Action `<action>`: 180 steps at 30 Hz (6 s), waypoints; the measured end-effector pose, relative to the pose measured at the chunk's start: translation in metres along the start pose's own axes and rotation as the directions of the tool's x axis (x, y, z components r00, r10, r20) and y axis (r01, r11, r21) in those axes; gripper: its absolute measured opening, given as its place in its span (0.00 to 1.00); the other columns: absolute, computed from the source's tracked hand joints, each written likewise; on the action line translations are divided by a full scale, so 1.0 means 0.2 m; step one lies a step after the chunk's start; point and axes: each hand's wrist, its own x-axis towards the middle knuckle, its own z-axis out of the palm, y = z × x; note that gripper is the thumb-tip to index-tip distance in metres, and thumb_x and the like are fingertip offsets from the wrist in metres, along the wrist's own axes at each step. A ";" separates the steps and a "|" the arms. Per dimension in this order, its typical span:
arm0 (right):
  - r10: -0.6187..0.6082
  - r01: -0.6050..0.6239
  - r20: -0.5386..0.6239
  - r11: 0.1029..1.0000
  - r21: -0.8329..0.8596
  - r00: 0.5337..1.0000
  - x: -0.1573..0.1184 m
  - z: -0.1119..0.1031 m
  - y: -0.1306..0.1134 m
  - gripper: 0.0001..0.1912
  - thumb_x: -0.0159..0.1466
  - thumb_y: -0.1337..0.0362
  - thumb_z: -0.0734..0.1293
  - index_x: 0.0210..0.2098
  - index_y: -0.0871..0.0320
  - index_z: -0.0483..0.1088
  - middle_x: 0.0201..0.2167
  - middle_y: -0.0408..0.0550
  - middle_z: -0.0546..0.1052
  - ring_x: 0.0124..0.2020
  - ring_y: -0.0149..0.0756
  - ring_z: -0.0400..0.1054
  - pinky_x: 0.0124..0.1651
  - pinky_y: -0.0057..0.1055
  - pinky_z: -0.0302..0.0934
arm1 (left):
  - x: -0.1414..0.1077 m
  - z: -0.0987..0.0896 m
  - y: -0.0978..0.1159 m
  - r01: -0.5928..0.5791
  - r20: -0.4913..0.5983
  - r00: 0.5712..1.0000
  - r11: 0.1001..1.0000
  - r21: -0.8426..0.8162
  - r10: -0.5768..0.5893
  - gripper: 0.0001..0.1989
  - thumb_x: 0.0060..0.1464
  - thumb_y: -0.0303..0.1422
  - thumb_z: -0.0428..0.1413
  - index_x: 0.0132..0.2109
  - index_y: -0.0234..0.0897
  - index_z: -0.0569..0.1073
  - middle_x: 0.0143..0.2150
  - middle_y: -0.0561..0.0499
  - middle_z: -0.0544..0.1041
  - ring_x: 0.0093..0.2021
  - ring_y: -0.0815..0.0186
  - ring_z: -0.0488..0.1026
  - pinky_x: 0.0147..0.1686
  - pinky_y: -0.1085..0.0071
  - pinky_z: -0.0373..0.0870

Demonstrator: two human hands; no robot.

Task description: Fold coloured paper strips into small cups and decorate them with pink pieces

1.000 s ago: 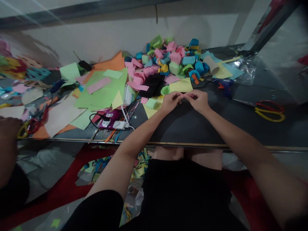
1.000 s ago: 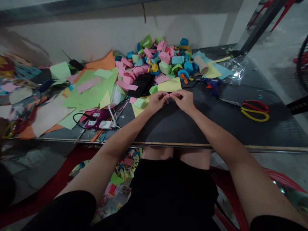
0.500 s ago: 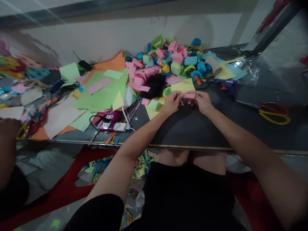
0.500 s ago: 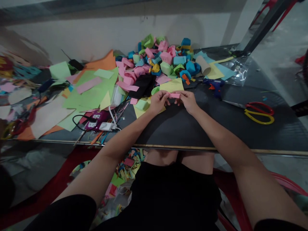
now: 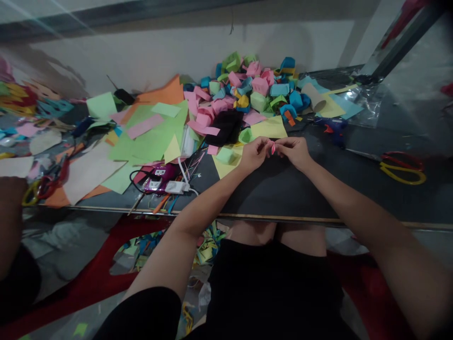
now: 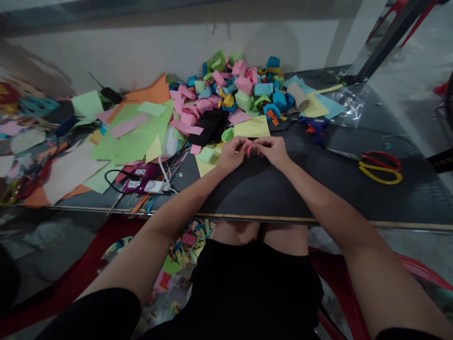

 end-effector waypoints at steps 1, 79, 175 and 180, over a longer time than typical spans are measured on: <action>-0.005 0.005 -0.006 1.000 -0.012 1.000 0.00 0.00 0.00 0.26 0.48 0.39 0.79 0.29 0.56 0.82 0.21 0.45 0.78 0.20 0.29 0.66 0.23 0.30 0.64 | 0.00 0.00 0.00 0.002 -0.008 1.000 1.000 0.002 -0.002 0.18 0.67 0.47 0.54 0.39 0.36 0.74 0.24 0.55 0.75 0.22 0.75 0.71 0.25 0.77 0.66; -0.079 0.075 -0.004 0.958 -0.276 0.997 -0.01 0.00 0.00 0.21 0.55 0.44 0.76 0.34 0.56 0.78 0.34 0.51 0.83 0.33 0.39 0.75 0.39 0.38 0.69 | 0.04 -0.05 -0.07 0.102 0.119 0.986 0.986 0.130 -0.118 0.10 0.65 0.34 0.58 0.45 0.36 0.83 0.29 0.51 0.81 0.25 0.72 0.77 0.29 0.77 0.69; -0.294 0.251 -0.075 0.903 -0.349 0.953 -0.03 0.02 -0.03 0.16 0.59 0.47 0.73 0.33 0.55 0.78 0.35 0.49 0.83 0.28 0.36 0.75 0.32 0.35 0.70 | 0.00 0.00 0.02 -0.042 -0.066 0.996 0.969 0.242 0.060 0.17 0.67 0.41 0.55 0.49 0.37 0.83 0.27 0.51 0.82 0.23 0.70 0.74 0.28 0.73 0.70; -0.273 0.229 -0.075 0.904 -0.360 0.959 -0.03 0.02 -0.03 0.19 0.59 0.43 0.73 0.33 0.54 0.78 0.33 0.49 0.82 0.28 0.37 0.75 0.32 0.36 0.71 | -0.01 0.00 0.03 0.009 -0.077 0.997 0.976 0.218 0.008 0.16 0.66 0.42 0.56 0.48 0.37 0.84 0.29 0.50 0.83 0.22 0.70 0.74 0.26 0.73 0.69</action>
